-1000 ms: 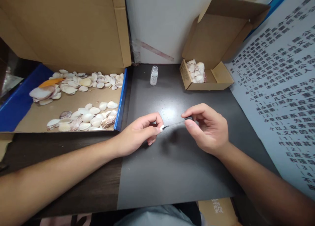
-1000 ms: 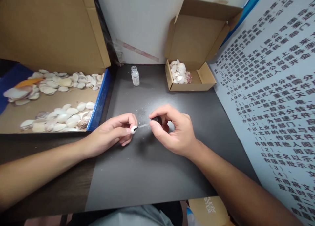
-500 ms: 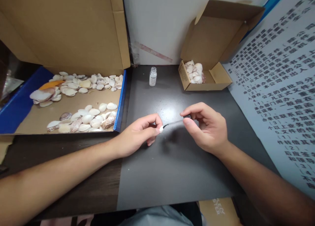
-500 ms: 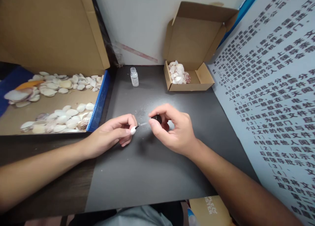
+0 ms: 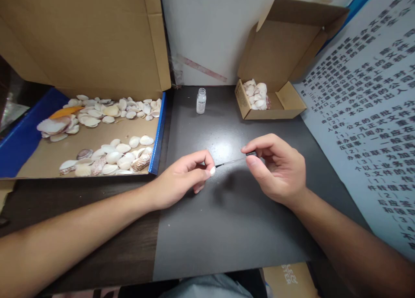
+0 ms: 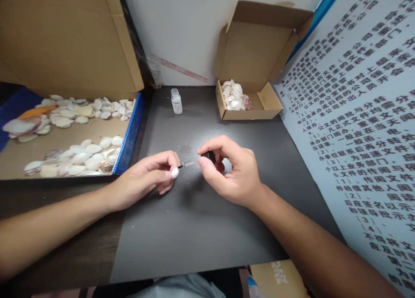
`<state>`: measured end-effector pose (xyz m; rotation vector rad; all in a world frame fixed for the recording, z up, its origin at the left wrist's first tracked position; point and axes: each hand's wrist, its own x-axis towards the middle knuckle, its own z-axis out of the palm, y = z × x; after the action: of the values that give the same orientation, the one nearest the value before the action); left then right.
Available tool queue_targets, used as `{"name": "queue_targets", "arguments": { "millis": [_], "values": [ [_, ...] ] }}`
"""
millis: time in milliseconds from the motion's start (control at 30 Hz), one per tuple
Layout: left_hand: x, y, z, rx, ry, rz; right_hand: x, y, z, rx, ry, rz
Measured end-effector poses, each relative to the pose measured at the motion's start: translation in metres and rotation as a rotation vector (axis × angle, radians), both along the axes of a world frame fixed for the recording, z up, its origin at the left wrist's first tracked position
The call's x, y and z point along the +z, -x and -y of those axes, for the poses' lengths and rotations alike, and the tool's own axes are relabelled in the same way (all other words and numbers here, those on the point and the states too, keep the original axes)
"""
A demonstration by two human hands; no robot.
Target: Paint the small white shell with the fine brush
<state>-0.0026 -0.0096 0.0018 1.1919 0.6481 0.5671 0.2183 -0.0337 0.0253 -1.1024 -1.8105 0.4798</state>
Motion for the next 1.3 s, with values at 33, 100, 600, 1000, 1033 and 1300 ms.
{"name": "queue_targets", "arguments": {
  "millis": [33,100,600,1000,1033,1300],
  "values": [
    [0.0005,-0.0002,0.0001,0.000,-0.002,-0.001,0.0000,0.0000,0.0004,0.007,0.000,0.001],
    [0.0021,-0.0007,0.0001,-0.002,-0.005,-0.005,0.0002,0.0003,0.0012,0.021,0.002,0.007],
    [0.0060,-0.0013,0.0002,-0.024,-0.027,-0.041,0.0000,0.0009,0.0026,0.033,0.003,-0.014],
    [0.0062,-0.0014,0.0005,-0.034,-0.060,-0.081,0.0020,0.0003,0.0030,-0.005,-0.004,0.019],
    [0.0063,-0.0014,0.0002,-0.033,-0.060,-0.086,0.0023,0.0004,0.0031,-0.009,-0.008,0.016],
    [0.0061,-0.0006,0.0003,-0.044,-0.064,-0.104,0.0015,0.0008,0.0029,0.016,-0.016,-0.006]
  ]
}}
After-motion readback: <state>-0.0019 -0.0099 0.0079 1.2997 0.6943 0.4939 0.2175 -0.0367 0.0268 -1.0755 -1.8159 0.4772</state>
